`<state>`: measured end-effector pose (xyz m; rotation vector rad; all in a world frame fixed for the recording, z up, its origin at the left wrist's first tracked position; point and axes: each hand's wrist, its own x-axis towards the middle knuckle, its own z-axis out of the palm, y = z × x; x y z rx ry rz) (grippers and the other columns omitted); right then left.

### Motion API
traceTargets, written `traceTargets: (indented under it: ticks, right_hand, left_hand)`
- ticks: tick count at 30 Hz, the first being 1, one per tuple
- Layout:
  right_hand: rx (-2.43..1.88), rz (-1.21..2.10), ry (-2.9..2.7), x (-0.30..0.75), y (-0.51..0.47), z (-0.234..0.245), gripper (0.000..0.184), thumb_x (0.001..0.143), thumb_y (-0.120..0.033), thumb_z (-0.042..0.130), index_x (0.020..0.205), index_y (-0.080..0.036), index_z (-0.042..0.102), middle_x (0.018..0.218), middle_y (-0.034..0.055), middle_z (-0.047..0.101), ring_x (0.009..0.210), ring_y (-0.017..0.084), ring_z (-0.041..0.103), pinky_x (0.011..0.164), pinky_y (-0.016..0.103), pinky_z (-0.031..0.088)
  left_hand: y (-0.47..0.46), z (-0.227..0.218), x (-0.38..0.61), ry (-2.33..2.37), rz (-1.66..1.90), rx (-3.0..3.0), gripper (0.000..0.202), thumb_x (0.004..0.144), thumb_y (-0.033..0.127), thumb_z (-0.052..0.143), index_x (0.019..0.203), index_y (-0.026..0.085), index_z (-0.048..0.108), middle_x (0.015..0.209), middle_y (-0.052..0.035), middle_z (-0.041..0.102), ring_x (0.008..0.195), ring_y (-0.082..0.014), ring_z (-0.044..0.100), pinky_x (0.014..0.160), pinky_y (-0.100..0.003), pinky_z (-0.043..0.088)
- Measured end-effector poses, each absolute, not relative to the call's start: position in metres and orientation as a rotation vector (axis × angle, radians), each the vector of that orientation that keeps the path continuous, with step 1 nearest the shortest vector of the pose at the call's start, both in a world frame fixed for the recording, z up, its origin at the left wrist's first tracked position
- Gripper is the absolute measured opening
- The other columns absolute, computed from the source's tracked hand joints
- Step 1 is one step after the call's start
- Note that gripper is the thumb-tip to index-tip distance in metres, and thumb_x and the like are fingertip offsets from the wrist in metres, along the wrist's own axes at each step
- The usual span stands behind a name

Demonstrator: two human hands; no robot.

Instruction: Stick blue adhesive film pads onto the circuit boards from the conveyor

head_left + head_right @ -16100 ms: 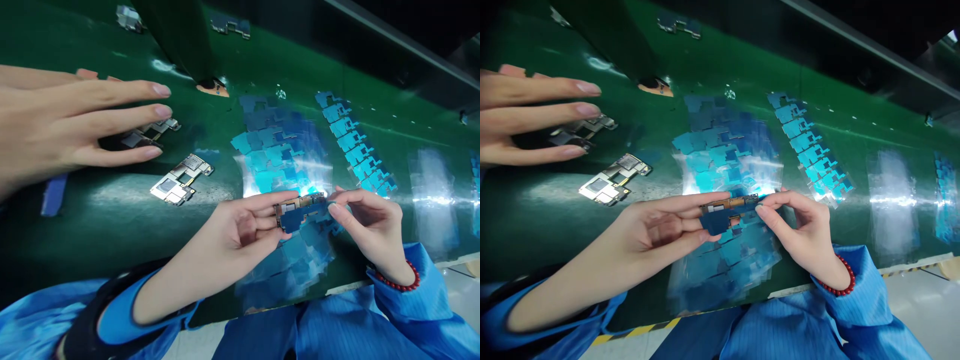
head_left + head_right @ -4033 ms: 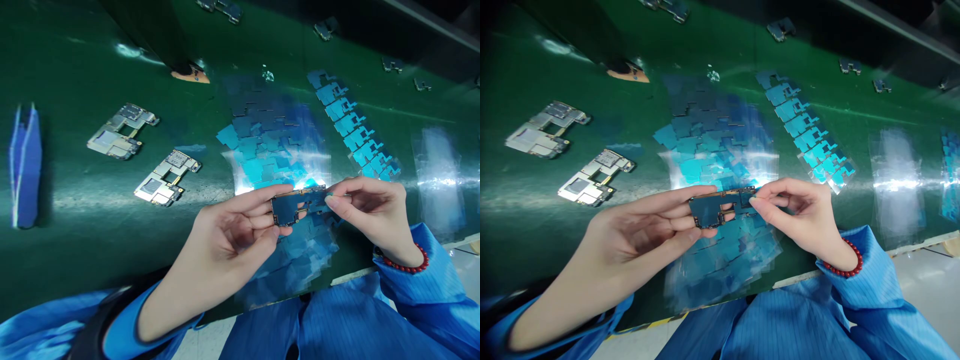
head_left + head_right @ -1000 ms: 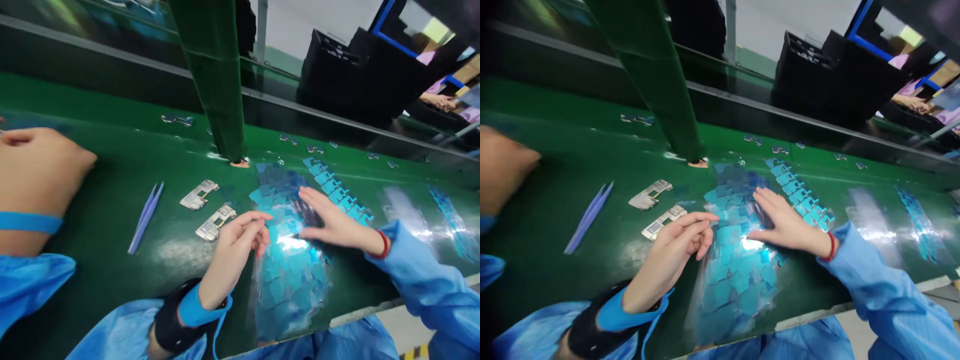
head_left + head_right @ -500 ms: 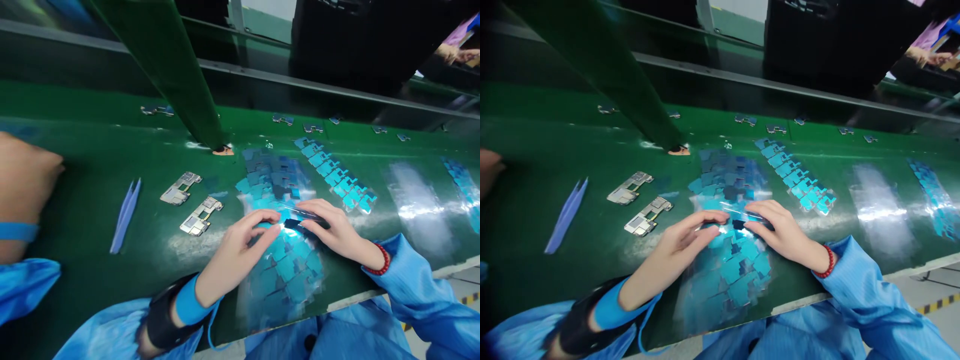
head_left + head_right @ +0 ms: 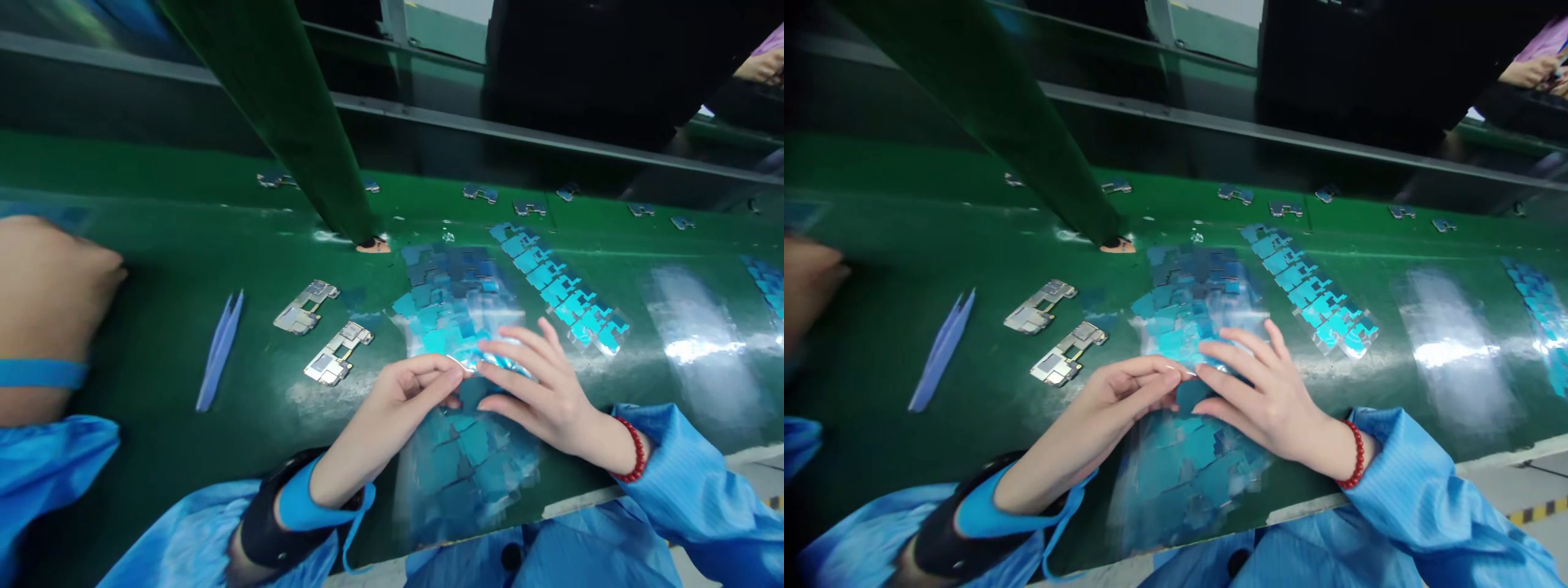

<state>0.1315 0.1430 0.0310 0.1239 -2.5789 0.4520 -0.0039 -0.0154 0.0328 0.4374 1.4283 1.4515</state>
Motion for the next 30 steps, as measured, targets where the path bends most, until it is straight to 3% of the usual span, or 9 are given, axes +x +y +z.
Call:
traceTargets:
  ticks: [2, 5, 11, 15, 19, 22, 25, 30]
  right_hand:
    - [0.154, 0.536, -2.572, 0.132, 0.139, 0.029, 0.022, 0.091, -0.022, 0.060, 0.112, -0.018, 0.063, 0.107, 0.0063, 0.073, 0.108, 0.018, 0.064, 0.114, 0.050, 0.029]
    - [0.128, 0.602, -2.551, 0.133, 0.136, 0.023, 0.021, 0.091, -0.018, 0.059, 0.112, -0.020, 0.063, 0.104, 0.0052, 0.075, 0.096, 0.016, 0.070, 0.111, 0.045, 0.037]
    - [0.196, 0.588, -2.526, 0.140, 0.132, 0.024, 0.033, 0.087, -0.009, 0.059, 0.116, -0.025, 0.063, 0.118, 0.0076, 0.070, 0.108, 0.020, 0.067, 0.108, 0.049, 0.041]
    - [0.016, 1.246, -2.363, 0.141, 0.131, 0.050, 0.012, 0.088, -0.015, 0.061, 0.093, -0.023, 0.068, 0.103, 0.0061, 0.074, 0.096, 0.019, 0.070, 0.097, 0.042, 0.051]
    - [-0.502, 1.802, -1.957, 0.138, 0.142, 0.065, 0.008, 0.087, -0.030, 0.064, 0.085, -0.022, 0.066, 0.071, -0.0014, 0.069, 0.066, 0.011, 0.067, 0.065, 0.025, 0.057]
    - [-0.682, 1.883, -1.892, 0.134, 0.153, 0.061, 0.017, 0.082, -0.036, 0.069, 0.083, -0.020, 0.068, 0.067, -0.0017, 0.067, 0.060, 0.010, 0.064, 0.058, 0.021, 0.053]
    - [-0.677, 1.953, -2.036, 0.131, 0.152, 0.054, 0.017, 0.082, -0.035, 0.068, 0.083, -0.018, 0.070, 0.067, -0.0009, 0.067, 0.060, 0.010, 0.063, 0.058, 0.021, 0.052]
    - [-0.550, 2.013, -2.244, 0.127, 0.136, 0.049, 0.013, 0.082, -0.027, 0.067, 0.085, -0.016, 0.071, 0.074, 0.0007, 0.071, 0.067, 0.011, 0.067, 0.068, 0.024, 0.057]
  left_hand:
    - [-0.016, 0.030, -0.003, 1.330, 1.469, 0.330, 0.014, 0.078, 0.035, 0.072, 0.077, 0.022, 0.073, 0.072, 0.0034, 0.069, 0.071, -0.0097, 0.062, 0.069, -0.018, 0.050]
    - [-0.015, 0.029, 0.000, 1.218, 1.479, 0.217, 0.014, 0.076, 0.034, 0.075, 0.074, 0.021, 0.073, 0.078, 0.0032, 0.069, 0.079, -0.0105, 0.065, 0.073, -0.017, 0.053]
    - [-0.015, 0.032, 0.001, 1.108, 1.516, 0.124, 0.016, 0.078, 0.033, 0.074, 0.075, 0.017, 0.070, 0.076, -0.0003, 0.071, 0.077, -0.0110, 0.066, 0.076, -0.019, 0.054]
    - [-0.015, 0.032, 0.003, 1.275, 1.498, 0.131, 0.027, 0.072, 0.041, 0.076, 0.079, 0.017, 0.067, 0.070, -0.0034, 0.074, 0.069, -0.0145, 0.068, 0.064, -0.022, 0.057]
    - [-0.017, 0.029, 0.013, 1.475, 1.269, 0.264, 0.034, 0.071, 0.049, 0.070, 0.083, 0.017, 0.065, 0.062, -0.0058, 0.073, 0.049, -0.0168, 0.063, 0.043, -0.024, 0.049]
    - [-0.021, 0.027, 0.019, 1.705, 1.115, 0.554, 0.033, 0.080, 0.048, 0.057, 0.063, 0.019, 0.059, 0.044, -0.0001, 0.059, 0.035, -0.0129, 0.050, 0.038, -0.023, 0.040]
    - [-0.024, 0.029, 0.017, 2.030, 1.142, 0.864, 0.043, 0.083, 0.043, 0.052, 0.048, 0.020, 0.045, 0.040, 0.0051, 0.037, 0.037, -0.0093, 0.037, 0.041, -0.023, 0.029]
    - [-0.023, 0.039, 0.008, 1.887, 1.250, 0.908, 0.028, 0.087, 0.038, 0.048, 0.069, 0.019, 0.059, 0.046, 0.0067, 0.038, 0.042, -0.0095, 0.036, 0.043, -0.023, 0.028]
